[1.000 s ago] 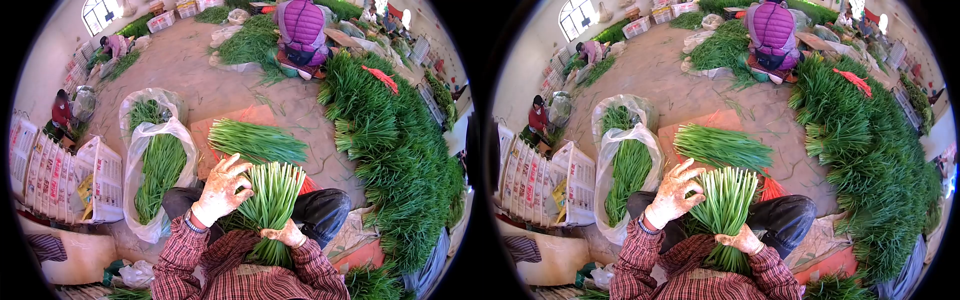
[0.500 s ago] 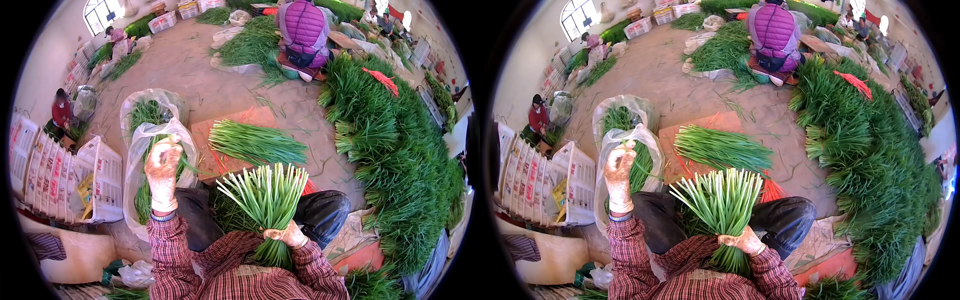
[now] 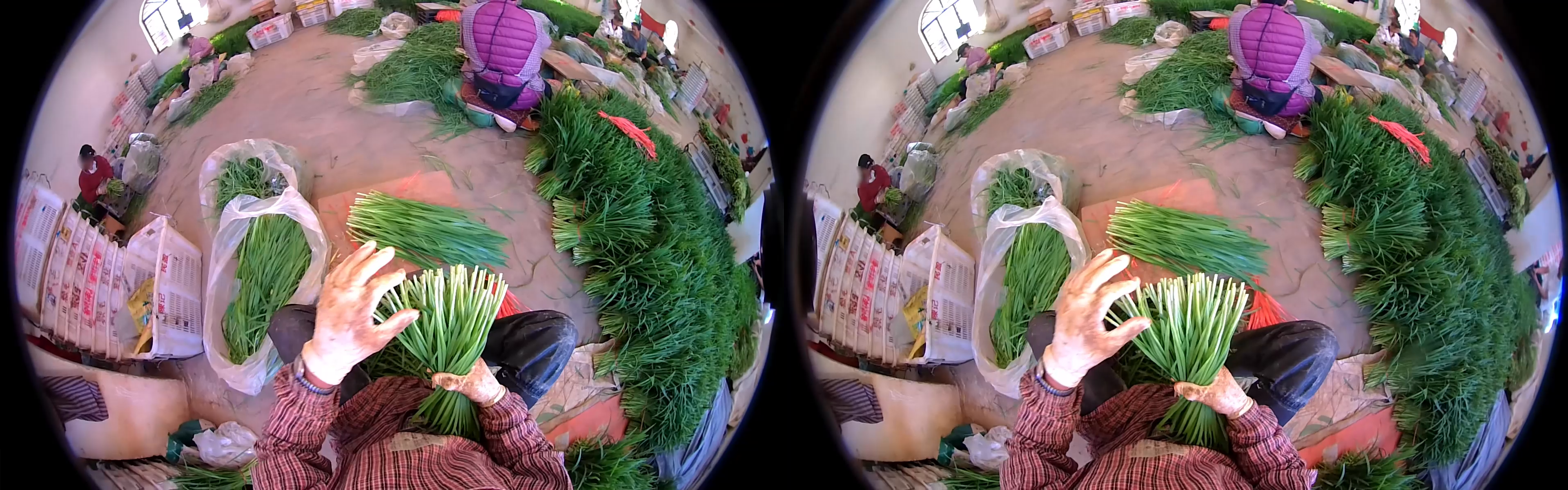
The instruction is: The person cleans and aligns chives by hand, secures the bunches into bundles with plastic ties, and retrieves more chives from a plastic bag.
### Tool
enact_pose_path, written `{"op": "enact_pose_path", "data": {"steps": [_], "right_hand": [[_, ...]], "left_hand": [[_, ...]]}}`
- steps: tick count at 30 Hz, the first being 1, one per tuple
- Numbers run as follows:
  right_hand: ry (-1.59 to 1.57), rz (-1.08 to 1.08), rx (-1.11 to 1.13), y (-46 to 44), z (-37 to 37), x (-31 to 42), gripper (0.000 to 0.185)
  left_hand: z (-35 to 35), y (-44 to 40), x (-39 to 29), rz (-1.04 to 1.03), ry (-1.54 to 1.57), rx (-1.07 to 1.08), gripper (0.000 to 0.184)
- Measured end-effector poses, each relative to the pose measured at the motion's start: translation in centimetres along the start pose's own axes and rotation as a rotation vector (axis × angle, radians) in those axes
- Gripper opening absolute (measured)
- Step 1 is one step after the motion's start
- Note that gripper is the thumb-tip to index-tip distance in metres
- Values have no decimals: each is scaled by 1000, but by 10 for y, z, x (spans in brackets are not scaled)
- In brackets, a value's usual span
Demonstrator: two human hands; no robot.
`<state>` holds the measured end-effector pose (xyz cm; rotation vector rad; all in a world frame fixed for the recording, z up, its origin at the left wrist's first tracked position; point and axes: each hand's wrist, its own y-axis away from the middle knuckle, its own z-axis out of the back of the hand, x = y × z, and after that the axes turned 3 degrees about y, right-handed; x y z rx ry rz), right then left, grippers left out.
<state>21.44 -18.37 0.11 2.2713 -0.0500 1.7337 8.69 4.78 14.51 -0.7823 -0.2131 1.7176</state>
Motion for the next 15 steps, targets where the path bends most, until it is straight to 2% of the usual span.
{"op": "enact_pose_path", "data": {"steps": [3, 6, 8, 15], "right_hand": [[5, 20, -53, 1, -4, 8, 77], [3, 1, -40, 5, -3, 10, 78], [37, -6, -11, 5, 0, 9, 77], [106, 44, -9, 2, 1, 4, 72]], "left_hand": [[-15, -9, 2, -28, -26, 4, 65], [-22, -17, 4, 38, 92, 33, 64], [-26, -16, 16, -21, 273, 184, 57], [-32, -15, 20, 70, 372, 195, 32]]}}
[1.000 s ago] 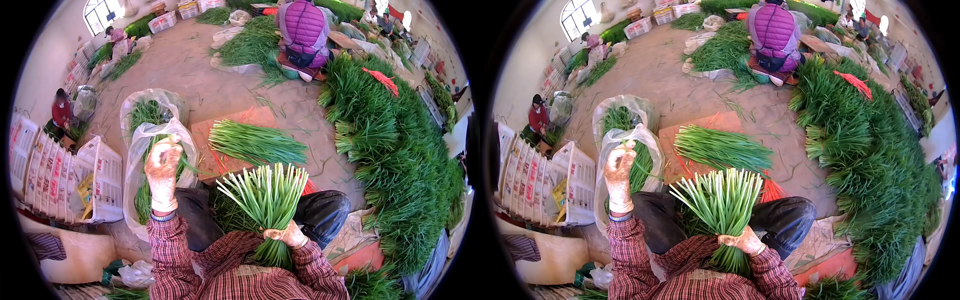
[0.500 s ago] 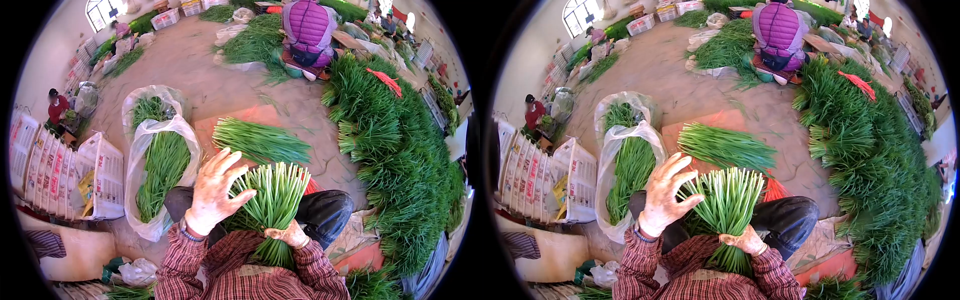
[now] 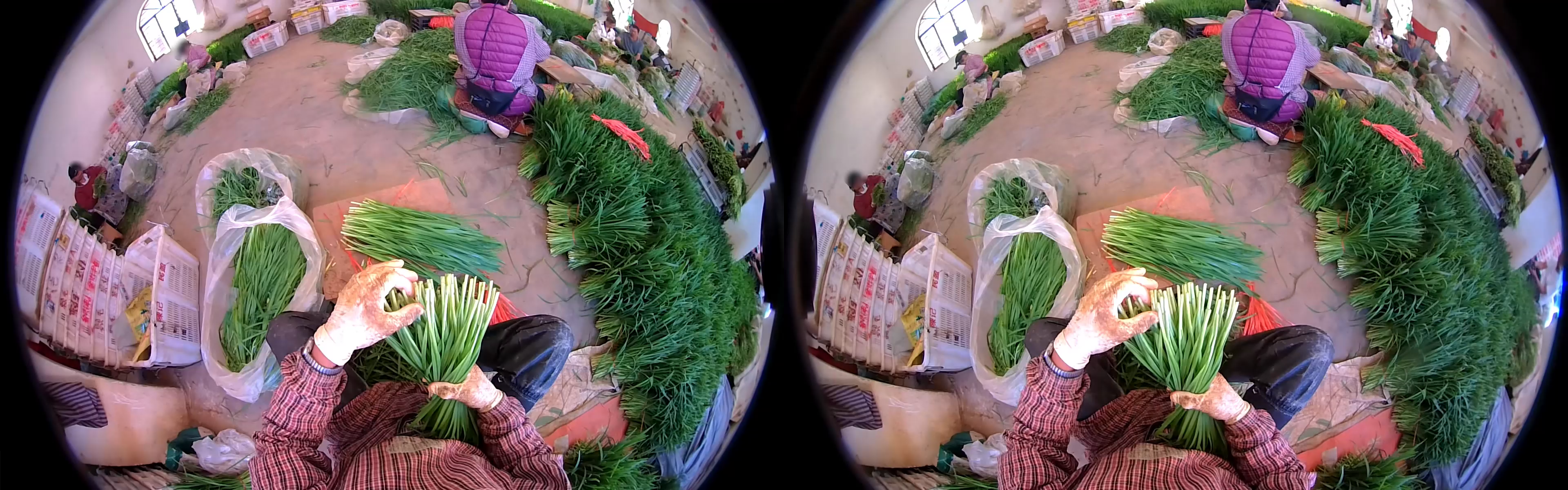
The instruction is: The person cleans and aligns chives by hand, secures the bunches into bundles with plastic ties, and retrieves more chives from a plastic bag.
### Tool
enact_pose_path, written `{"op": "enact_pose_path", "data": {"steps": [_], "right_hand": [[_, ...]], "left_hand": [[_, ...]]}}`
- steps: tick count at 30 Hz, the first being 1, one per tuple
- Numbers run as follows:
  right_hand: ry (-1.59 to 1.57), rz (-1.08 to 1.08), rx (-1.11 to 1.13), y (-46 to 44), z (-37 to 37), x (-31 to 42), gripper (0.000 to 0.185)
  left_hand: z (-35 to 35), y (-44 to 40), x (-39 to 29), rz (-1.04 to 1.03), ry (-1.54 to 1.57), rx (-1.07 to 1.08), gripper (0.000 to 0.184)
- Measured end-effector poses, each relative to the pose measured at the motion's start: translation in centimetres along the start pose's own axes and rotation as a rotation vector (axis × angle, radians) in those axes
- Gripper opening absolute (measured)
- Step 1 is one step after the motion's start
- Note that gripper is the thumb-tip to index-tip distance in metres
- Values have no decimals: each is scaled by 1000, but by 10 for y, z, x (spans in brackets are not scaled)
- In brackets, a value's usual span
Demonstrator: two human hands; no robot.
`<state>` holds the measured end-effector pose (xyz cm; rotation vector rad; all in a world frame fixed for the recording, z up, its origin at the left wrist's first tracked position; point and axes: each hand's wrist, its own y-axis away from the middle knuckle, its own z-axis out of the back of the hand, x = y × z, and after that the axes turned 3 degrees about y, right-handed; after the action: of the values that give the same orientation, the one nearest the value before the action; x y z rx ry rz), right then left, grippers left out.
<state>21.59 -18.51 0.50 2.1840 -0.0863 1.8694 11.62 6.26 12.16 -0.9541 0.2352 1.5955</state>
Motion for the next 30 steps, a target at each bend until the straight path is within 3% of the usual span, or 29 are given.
{"op": "enact_pose_path", "data": {"steps": [11, 16, 20, 23, 25, 26, 27, 29, 30], "right_hand": [[77, -8, 44, -2, 1, 2, 65], [12, -18, 21, -1, -4, -1, 57], [8, -8, 6, -1, -6, 7, 51], [42, -8, 12, -2, -5, 5, 51], [5, 20, 0, -2, -4, 3, 51], [-34, 49, -13, -2, -3, 2, 51], [-35, 54, -19, -3, -3, -1, 51], [-205, -106, 8, -5, -1, -9, 53], [-203, -104, 21, -6, 0, -9, 53]], "left_hand": [[-14, 2, 14, 56, 87, -158, 16], [-21, 2, 21, -147, -352, -367, 13], [-15, 3, 25, -142, -439, -353, 13], [-4, 10, 38, 145, -86, -438, 21], [12, 15, 23, 210, 279, -586, 26], [11, 19, 30, 113, 447, -661, 29], [14, 28, 29, 196, 502, -679, 36], [12, 43, 34, 126, 128, -652, 43], [11, 47, 29, 143, 133, -632, 47]]}}
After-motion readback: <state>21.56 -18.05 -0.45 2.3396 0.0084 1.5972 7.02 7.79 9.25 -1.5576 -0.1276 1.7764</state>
